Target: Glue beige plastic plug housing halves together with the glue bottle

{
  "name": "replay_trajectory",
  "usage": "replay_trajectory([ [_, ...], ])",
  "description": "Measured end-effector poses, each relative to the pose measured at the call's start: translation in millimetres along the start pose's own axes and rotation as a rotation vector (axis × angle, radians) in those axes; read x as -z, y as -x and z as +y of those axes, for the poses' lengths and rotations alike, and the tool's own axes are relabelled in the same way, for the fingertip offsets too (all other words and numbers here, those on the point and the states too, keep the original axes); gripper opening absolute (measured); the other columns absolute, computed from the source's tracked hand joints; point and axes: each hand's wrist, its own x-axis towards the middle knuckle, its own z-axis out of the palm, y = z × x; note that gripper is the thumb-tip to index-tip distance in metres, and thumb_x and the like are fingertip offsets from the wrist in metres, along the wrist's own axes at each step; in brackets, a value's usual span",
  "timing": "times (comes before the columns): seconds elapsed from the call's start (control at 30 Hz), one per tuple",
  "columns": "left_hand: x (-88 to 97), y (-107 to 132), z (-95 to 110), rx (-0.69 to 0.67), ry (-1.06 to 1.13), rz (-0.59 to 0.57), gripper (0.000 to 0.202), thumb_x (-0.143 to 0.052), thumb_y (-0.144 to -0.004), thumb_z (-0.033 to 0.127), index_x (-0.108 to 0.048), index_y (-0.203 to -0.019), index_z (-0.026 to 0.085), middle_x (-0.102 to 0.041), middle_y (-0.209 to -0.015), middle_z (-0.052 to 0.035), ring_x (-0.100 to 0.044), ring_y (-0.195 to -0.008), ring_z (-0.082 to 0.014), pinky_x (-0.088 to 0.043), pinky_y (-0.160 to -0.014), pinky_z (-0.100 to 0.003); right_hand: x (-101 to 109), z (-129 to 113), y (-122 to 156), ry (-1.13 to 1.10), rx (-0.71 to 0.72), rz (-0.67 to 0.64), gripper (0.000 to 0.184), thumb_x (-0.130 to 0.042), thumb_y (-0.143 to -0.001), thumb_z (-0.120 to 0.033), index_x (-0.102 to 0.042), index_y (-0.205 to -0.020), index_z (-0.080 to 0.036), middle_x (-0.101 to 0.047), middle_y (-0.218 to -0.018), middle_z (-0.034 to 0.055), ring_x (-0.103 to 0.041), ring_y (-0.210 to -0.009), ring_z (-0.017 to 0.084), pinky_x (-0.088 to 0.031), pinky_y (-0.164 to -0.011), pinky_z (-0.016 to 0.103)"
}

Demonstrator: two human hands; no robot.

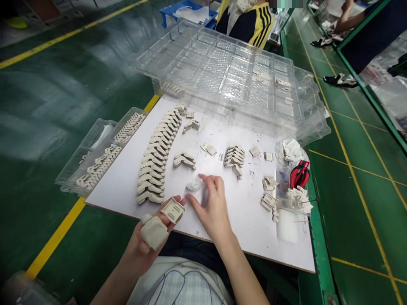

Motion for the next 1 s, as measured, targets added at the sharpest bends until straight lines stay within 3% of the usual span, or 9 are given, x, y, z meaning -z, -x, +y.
replay_trajectory([
  [0.13, -1.8, -7, -12, 0.087, 0.135, -0.048, 0.05, -0.087, -0.056, 0.064, -0.082, -0.091, 0.029, -0.066, -0.136, -0.0087, -0.053, -0.131, -0.0356, -0.043, -0.105, -0.044, 3, -3, 0, -0.273, -0.01, -0.006, 0.018, -0.064, -0.091, -0.037, -0.065, -0.103, -0.024, -0.066, -0.111, 0.008, -0.062, -0.106, 0.022, -0.049, -0.093, 0.038],
  [0.23, -9.2, -17, -21, 0.139, 0.193, -0.061, 0.041, -0.08, -0.067, 0.065, -0.082, -0.094, 0.035, -0.068, -0.134, -0.0039, -0.055, -0.129, -0.0297, -0.045, -0.099, -0.04, 28, 3, 6, -0.544, -0.125, 0.039, 0.02, -0.067, -0.091, -0.041, -0.062, -0.101, -0.024, -0.071, -0.095, 0.0031, -0.064, -0.079, 0.016, -0.052, -0.078, 0.034],
  [0.33, -16.7, -26, -23, 0.18, 0.234, -0.106, 0.037, -0.076, -0.073, 0.063, -0.081, -0.1, 0.038, -0.067, -0.138, -0.0014, -0.054, -0.132, -0.0296, -0.044, -0.095, -0.038, 55, 11, 4, -0.659, -0.158, 0.163, 0.033, -0.08, -0.078, -0.047, -0.06, -0.083, -0.022, -0.053, -0.062, -0.0061, -0.044, -0.052, 0.009, -0.04, -0.054, 0.024],
  [0.47, -20.5, -32, -18, 0.204, 0.258, -0.135, 0.04, -0.074, -0.075, 0.064, -0.08, -0.104, 0.038, -0.065, -0.141, 0.0017, -0.048, -0.141, -0.0297, -0.044, -0.093, -0.036, 65, 4, -13, -0.737, -0.227, 0.282, 0.044, -0.076, -0.074, -0.061, -0.058, -0.076, -0.021, -0.042, -0.064, -0.0047, -0.037, -0.056, 0.01, -0.035, -0.052, 0.026],
  [0.53, -20.0, -32, -17, 0.219, 0.271, -0.13, 0.039, -0.073, -0.074, 0.065, -0.08, -0.102, 0.039, -0.066, -0.139, 0.0028, -0.047, -0.142, -0.0295, -0.044, -0.091, -0.036, 59, -4, -21, -0.711, -0.213, 0.378, 0.046, -0.063, -0.082, -0.067, -0.058, -0.079, -0.021, -0.04, -0.067, -0.0038, -0.037, -0.057, 0.011, -0.033, -0.052, 0.027],
  [0.63, -18.8, -32, -16, 0.233, 0.3, -0.132, 0.038, -0.073, -0.074, 0.065, -0.08, -0.1, 0.039, -0.067, -0.137, 0.0012, -0.048, -0.142, -0.03, -0.044, -0.091, -0.036, 46, -16, -27, -0.553, 0.017, 0.48, 0.044, -0.062, -0.088, -0.06, -0.051, -0.068, -0.022, -0.035, -0.065, -0.0046, -0.037, -0.058, 0.013, -0.032, -0.056, 0.03],
  [0.77, -17.9, -33, -16, 0.24, 0.313, -0.143, 0.038, -0.075, -0.071, 0.065, -0.081, -0.097, 0.037, -0.069, -0.134, -0.0007, -0.052, -0.136, -0.0313, -0.042, -0.093, -0.038, 39, -24, -25, -0.286, 0.285, 0.352, 0.045, -0.073, -0.085, -0.044, -0.045, -0.058, -0.021, -0.034, -0.062, -0.0037, -0.04, -0.061, 0.014, -0.029, -0.06, 0.032],
  [0.9, -18.0, -33, -15, 0.245, 0.303, -0.159, 0.04, -0.075, -0.07, 0.066, -0.081, -0.096, 0.035, -0.071, -0.128, -0.0026, -0.056, -0.131, -0.0312, -0.042, -0.094, -0.038, 39, -25, -21, -0.159, 0.31, 0.245, 0.051, -0.071, -0.087, -0.043, -0.038, -0.055, -0.021, -0.028, -0.06, -0.0036, -0.033, -0.061, 0.014, -0.024, -0.06, 0.033],
  [1.0, -17.9, -33, -14, 0.252, 0.301, -0.166, 0.042, -0.076, -0.07, 0.066, -0.081, -0.096, 0.033, -0.071, -0.127, -0.0048, -0.059, -0.125, -0.0314, -0.043, -0.094, -0.038, 39, -23, -19, -0.137, 0.317, 0.264, 0.053, -0.067, -0.091, -0.042, -0.035, -0.054, -0.021, -0.027, -0.059, -0.0033, -0.03, -0.061, 0.014, -0.023, -0.06, 0.034],
])
